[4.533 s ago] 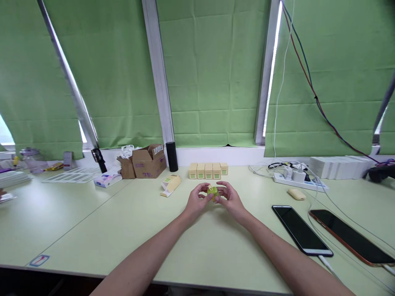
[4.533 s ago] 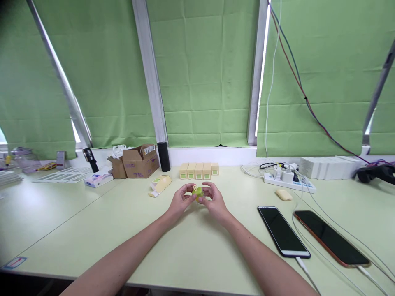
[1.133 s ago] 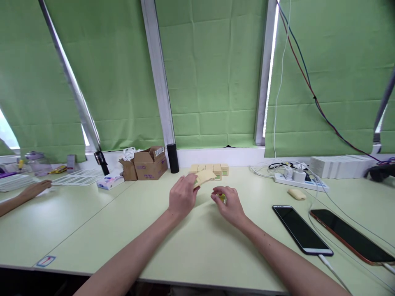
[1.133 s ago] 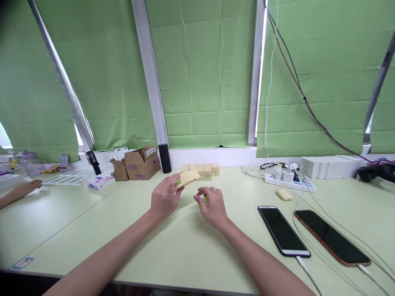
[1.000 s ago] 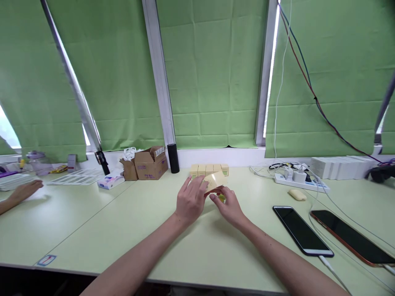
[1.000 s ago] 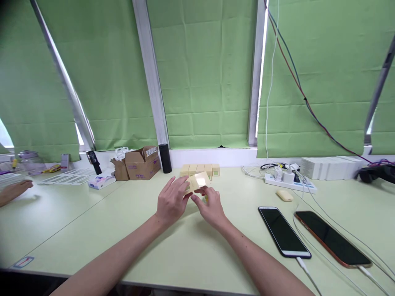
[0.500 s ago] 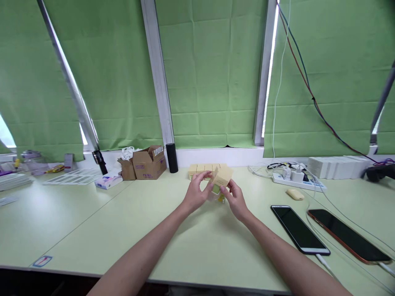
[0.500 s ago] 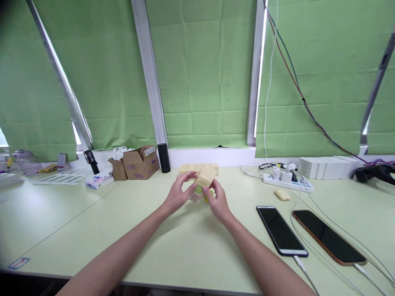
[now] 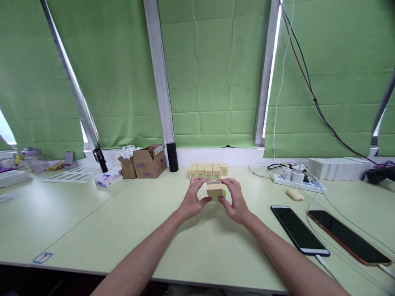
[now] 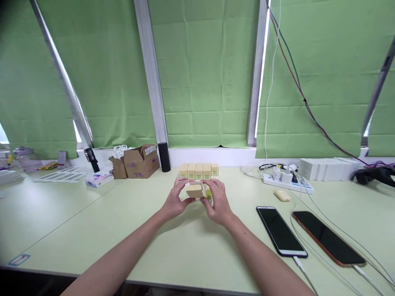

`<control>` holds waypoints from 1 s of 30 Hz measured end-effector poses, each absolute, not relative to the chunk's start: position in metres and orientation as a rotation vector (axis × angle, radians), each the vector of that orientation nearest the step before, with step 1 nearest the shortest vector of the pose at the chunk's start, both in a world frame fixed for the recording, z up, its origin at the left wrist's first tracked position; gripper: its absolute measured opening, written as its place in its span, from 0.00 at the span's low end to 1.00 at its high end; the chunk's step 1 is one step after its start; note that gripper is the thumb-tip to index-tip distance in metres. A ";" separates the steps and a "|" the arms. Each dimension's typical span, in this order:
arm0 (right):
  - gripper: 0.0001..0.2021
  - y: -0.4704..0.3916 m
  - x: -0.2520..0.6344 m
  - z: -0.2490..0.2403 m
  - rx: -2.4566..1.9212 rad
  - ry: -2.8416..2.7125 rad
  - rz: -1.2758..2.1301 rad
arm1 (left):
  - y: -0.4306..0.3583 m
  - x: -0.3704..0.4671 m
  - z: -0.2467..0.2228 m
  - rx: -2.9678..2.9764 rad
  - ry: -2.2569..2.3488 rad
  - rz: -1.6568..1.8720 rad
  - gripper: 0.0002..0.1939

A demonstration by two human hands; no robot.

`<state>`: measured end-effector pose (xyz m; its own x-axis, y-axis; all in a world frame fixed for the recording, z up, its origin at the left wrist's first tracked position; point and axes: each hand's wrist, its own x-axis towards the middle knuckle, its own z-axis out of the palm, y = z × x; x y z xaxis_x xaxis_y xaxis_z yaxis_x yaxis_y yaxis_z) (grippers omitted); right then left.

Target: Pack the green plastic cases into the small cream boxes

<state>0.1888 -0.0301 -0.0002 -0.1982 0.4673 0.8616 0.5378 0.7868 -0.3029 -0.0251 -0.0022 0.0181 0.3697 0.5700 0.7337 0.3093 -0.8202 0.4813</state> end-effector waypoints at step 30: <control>0.30 -0.015 0.190 -0.016 -1.002 -1.808 -0.292 | -0.011 -0.022 0.012 2.238 0.691 1.748 0.27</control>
<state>0.1899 -0.0146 -0.0157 -0.1500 0.4993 0.8534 0.7425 0.6268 -0.2362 -0.0223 -0.0110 0.0123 0.1825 0.4879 0.8536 0.2278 -0.8655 0.4460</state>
